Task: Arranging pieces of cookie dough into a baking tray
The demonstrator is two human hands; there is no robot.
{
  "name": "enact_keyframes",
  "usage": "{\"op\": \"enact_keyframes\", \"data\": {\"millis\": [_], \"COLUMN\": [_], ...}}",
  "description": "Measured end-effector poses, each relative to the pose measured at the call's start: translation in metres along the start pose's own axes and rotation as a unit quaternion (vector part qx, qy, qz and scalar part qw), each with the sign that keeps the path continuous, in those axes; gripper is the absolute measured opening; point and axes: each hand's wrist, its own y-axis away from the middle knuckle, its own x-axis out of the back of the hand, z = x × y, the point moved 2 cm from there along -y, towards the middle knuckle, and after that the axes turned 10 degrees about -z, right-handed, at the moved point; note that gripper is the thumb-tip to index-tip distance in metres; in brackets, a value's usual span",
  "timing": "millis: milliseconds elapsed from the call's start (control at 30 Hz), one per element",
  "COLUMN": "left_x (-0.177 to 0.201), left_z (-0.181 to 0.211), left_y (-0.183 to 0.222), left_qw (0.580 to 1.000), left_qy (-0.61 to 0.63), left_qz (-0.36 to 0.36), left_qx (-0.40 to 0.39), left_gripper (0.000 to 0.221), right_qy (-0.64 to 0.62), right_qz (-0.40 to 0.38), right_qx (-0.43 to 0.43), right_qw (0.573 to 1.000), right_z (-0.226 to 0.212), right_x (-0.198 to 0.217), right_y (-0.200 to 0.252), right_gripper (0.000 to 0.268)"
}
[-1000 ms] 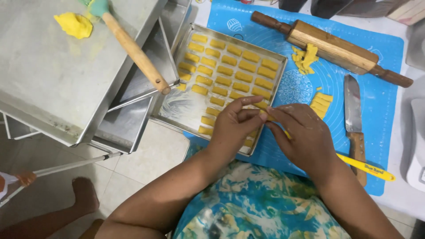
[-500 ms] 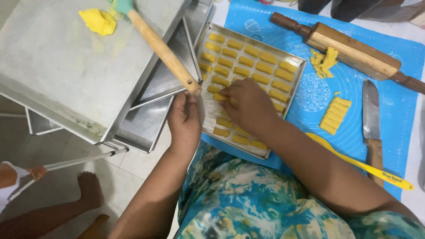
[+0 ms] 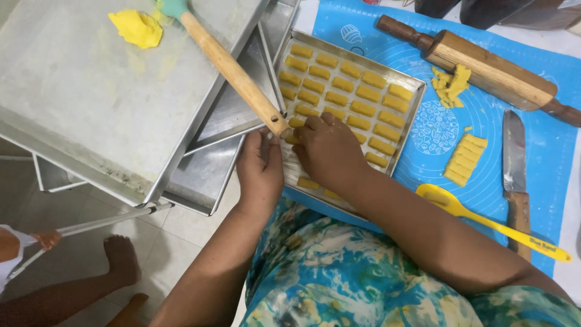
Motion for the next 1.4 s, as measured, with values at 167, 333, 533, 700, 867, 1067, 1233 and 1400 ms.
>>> {"op": "enact_keyframes", "data": {"millis": [167,333,533,700,867,1067,1233,1400], "left_x": [-0.004,-0.001,0.002,0.000,0.001,0.000,0.008,0.001], "left_z": [-0.002,0.006,0.005,0.019,0.024,0.021,0.032,0.054], "left_y": [0.000,-0.001,0.000,-0.002,0.000,-0.001,-0.004,-0.004], "left_qw": [1.000,1.000,0.999,0.990,0.984,0.984,0.988,0.987], "left_qy": [-0.016,-0.026,-0.045,-0.058,-0.094,-0.107,-0.085,-0.060], "left_qz": [-0.004,-0.002,-0.017,-0.084,-0.128,-0.129,-0.128,-0.123], "left_qx": [0.004,0.000,0.022,0.093,0.075,0.064,0.020,-0.086], "left_gripper": [0.016,0.015,0.010,0.020,0.023,0.022,0.026,0.031], "right_qy": [0.002,0.019,0.014,0.002,0.001,-0.022,-0.122,-0.169], "right_qz": [0.006,0.022,0.013,0.008,-0.010,-0.027,0.020,0.055], "right_qx": [0.009,0.020,0.023,0.021,0.014,-0.008,-0.075,-0.154], "right_qw": [1.000,0.999,1.000,1.000,1.000,0.999,0.989,0.972], "right_z": [0.003,0.001,0.000,-0.001,0.009,0.010,0.049,0.093], "right_x": [-0.006,-0.007,-0.004,0.009,-0.007,0.006,0.077,0.117], "right_y": [0.001,0.000,0.000,0.005,0.006,0.005,0.036,0.114], "right_gripper": [0.016,0.014,0.015,0.018,0.016,0.018,0.017,0.014]}}
